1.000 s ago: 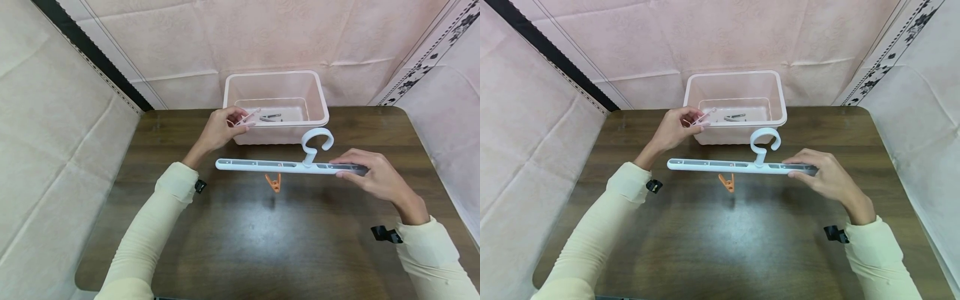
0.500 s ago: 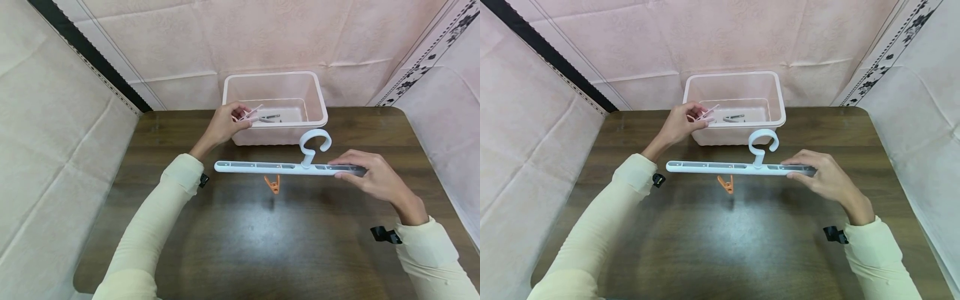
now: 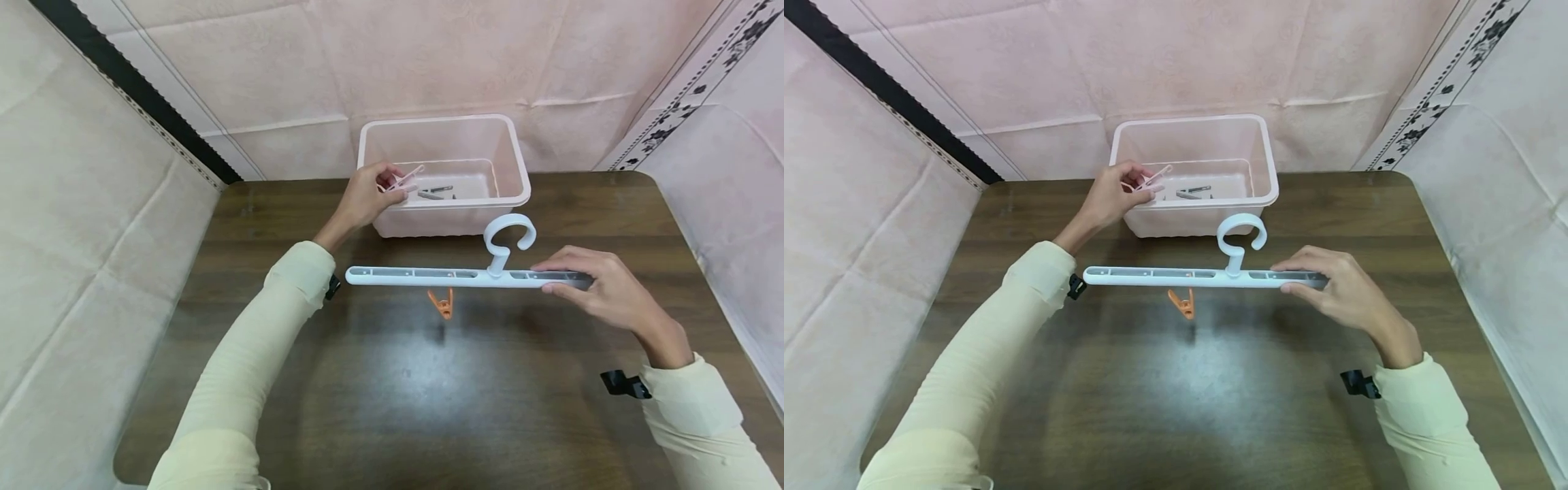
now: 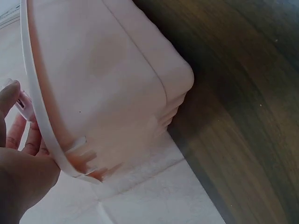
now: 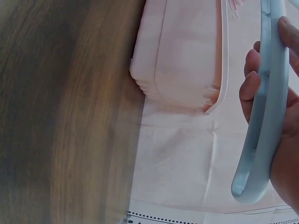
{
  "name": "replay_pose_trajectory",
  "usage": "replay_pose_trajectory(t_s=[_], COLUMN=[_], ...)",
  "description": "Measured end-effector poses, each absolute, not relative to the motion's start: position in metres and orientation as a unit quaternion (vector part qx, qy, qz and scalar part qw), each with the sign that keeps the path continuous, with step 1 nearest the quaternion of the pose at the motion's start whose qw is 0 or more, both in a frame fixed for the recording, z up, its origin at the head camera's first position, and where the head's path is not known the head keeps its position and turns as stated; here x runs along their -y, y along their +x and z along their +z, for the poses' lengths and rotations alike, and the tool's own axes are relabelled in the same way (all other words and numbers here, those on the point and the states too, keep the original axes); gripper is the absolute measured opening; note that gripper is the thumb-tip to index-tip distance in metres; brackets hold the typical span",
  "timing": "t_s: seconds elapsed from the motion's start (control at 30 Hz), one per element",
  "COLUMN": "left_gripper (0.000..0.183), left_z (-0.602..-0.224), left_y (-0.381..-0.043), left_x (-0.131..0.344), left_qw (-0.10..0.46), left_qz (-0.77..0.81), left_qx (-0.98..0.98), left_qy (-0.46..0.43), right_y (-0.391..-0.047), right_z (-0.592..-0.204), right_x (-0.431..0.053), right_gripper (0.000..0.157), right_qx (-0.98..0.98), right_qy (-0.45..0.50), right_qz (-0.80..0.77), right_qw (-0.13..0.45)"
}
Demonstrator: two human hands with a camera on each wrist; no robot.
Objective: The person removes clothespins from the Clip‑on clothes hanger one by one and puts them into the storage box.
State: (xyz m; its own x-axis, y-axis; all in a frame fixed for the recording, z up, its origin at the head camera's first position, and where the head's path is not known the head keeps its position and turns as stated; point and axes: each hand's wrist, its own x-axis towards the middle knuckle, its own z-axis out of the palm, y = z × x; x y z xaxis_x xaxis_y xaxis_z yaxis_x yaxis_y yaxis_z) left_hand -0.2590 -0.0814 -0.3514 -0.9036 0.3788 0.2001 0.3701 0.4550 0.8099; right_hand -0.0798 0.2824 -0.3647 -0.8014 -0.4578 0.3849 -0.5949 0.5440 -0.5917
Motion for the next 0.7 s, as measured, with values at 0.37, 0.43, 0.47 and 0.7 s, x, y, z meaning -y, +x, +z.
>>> replay_pose_trajectory(t_s=[0.37, 0.43, 0.47, 0.7], left_gripper=[0.039, 0.041, 0.041, 0.042], left_z=[-0.3495, -0.349, -0.349, -0.3495], left_y=[-0.2661, -0.2663, -0.2664, -0.266], left_x=[0.0783, 0.0784, 0.0783, 0.077], left_qw=[0.015, 0.015, 0.017, 0.026], left_qz=[0.447, 0.443, 0.442, 0.444], left_qx=[-0.873, -0.876, -0.877, -0.876], left_qy=[0.192, 0.188, 0.186, 0.183], right_y=[-0.0796, -0.0794, -0.0791, -0.0769], right_z=[-0.3667, -0.3673, -0.3674, -0.3672], right_x=[-0.2832, -0.2829, -0.2828, -0.2827], right_gripper=[0.047, 0.046, 0.046, 0.044], right_qx=[0.875, 0.876, 0.877, 0.881], right_qy=[0.303, 0.303, 0.303, 0.292], right_qz=[0.365, 0.362, 0.361, 0.361], right_qw=[0.097, 0.095, 0.094, 0.089])
